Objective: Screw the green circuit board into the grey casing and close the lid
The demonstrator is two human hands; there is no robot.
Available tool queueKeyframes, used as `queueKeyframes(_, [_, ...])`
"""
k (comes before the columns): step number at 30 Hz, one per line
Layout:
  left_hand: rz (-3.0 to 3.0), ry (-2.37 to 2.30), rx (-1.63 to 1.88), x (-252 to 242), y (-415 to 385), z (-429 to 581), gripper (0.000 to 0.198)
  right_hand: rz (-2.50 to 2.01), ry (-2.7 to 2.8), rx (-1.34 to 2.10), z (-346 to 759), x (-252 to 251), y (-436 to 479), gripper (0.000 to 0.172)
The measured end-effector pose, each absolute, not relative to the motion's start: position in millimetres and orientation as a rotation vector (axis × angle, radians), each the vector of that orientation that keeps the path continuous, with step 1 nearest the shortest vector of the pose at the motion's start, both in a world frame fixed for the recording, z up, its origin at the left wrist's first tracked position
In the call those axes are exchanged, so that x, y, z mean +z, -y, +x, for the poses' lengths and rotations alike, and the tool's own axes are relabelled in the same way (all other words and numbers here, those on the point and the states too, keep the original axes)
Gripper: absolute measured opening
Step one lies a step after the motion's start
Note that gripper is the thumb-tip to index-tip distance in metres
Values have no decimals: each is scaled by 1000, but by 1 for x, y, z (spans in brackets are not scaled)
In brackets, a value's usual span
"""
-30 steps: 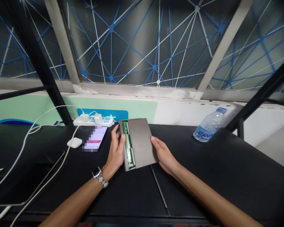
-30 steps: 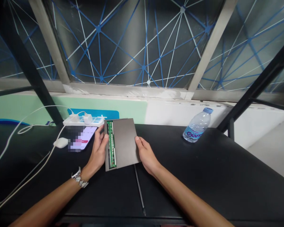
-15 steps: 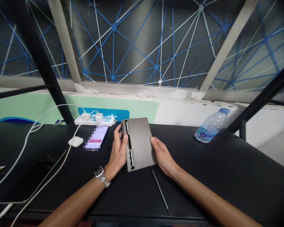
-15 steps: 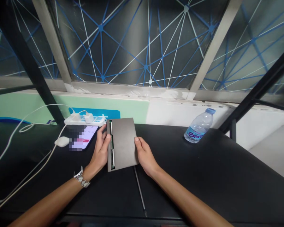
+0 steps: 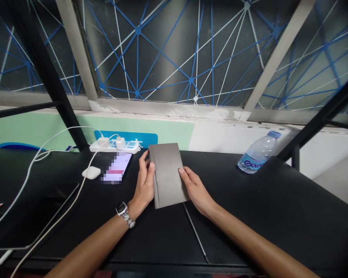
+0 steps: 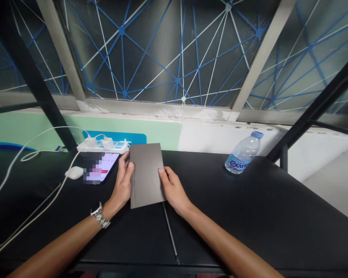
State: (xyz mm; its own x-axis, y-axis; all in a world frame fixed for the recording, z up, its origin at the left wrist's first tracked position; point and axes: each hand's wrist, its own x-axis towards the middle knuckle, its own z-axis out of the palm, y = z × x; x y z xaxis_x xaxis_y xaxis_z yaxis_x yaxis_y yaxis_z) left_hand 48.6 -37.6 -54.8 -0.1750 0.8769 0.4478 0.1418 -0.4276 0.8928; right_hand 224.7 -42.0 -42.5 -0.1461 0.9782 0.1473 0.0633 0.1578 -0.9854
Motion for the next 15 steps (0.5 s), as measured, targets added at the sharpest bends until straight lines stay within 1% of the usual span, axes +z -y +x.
queueKeyframes(2, [1525,-1192,1661,-55,38,50,50,-1070,1441,1181,223,-38,45,34])
queueKeyframes(4, [1537,-1210,1674,-55,37,50,50,-1011,1437,1273,224,-32,49,37])
queueKeyframes(5, [1549,-1226,1679,-54,37,50,50,-969,1436,1347,224,-28,51,42])
queueKeyframes(7, [1607,-1253,1657,-50,34,45,50,-898,1429,1539,227,-20,55,62])
queueKeyframes(9, [1710,-1267,1577,-44,29,35,48,-853,1391,1646,231,-12,58,73])
queueKeyframes(12, [1897,-1320,1436,-37,20,16,40,-844,1299,1561,242,-2,54,73])
queueKeyframes(14, [2117,-1287,1289,-35,19,8,28,-867,1246,1435,251,1,48,73])
queueKeyframes(15, [2219,-1232,1198,-35,21,7,24,-883,1223,1371,256,1,44,77])
